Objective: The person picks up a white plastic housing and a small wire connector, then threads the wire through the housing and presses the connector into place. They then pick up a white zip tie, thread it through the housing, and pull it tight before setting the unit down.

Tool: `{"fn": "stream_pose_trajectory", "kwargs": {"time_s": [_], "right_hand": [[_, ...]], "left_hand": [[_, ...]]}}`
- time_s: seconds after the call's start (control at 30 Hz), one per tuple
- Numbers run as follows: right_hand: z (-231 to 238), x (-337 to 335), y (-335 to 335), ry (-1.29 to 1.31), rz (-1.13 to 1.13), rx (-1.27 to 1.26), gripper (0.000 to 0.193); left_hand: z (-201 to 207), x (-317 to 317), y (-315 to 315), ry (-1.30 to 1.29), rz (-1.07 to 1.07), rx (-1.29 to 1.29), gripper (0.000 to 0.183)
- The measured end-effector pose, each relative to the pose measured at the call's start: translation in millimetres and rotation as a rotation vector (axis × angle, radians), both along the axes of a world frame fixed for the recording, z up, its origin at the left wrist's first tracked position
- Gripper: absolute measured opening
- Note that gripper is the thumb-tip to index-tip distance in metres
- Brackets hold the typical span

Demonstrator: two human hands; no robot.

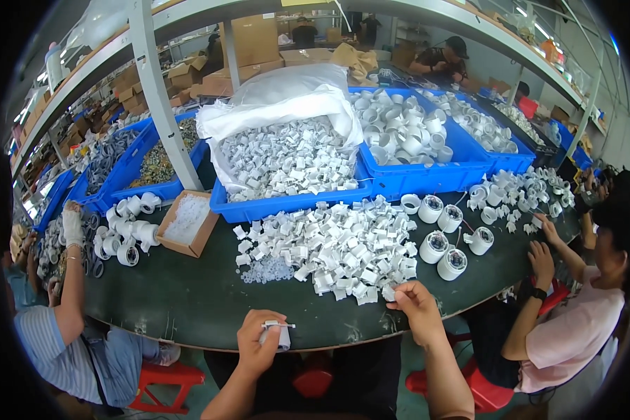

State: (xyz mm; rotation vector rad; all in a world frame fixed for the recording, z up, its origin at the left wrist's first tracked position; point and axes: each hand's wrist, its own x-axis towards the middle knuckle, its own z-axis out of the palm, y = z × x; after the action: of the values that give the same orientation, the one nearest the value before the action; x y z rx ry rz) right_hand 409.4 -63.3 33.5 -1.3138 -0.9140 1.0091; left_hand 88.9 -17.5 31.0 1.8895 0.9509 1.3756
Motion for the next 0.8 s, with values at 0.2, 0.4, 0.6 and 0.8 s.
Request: {"fn": "stream_pose_trajectory", "kwargs": {"time_s": [0.2, 0.4, 0.6, 0.8], "right_hand": [[-10, -10, 3, 0.198, 0.005, 0.149, 0.011], [-15, -77, 5, -0.62, 0.17, 0.571, 0.01], [-11, -121, 6, -0.847, 0.348, 0.586, 0.023], [-9, -141, 4, -0.531, 0.36, 0.502, 0.013]], "left_hand": [[0, -2, 2, -0.004, -0.007, -0.008, 0.012], [-3, -4, -5, -0.299, -0.244, -0.41, 0.016], [-2, -1, -21, -0.493, -0.364, -0.616, 0.02], [-7, -2, -26, -0.414, -0.236, -0.57, 0.021]]}}
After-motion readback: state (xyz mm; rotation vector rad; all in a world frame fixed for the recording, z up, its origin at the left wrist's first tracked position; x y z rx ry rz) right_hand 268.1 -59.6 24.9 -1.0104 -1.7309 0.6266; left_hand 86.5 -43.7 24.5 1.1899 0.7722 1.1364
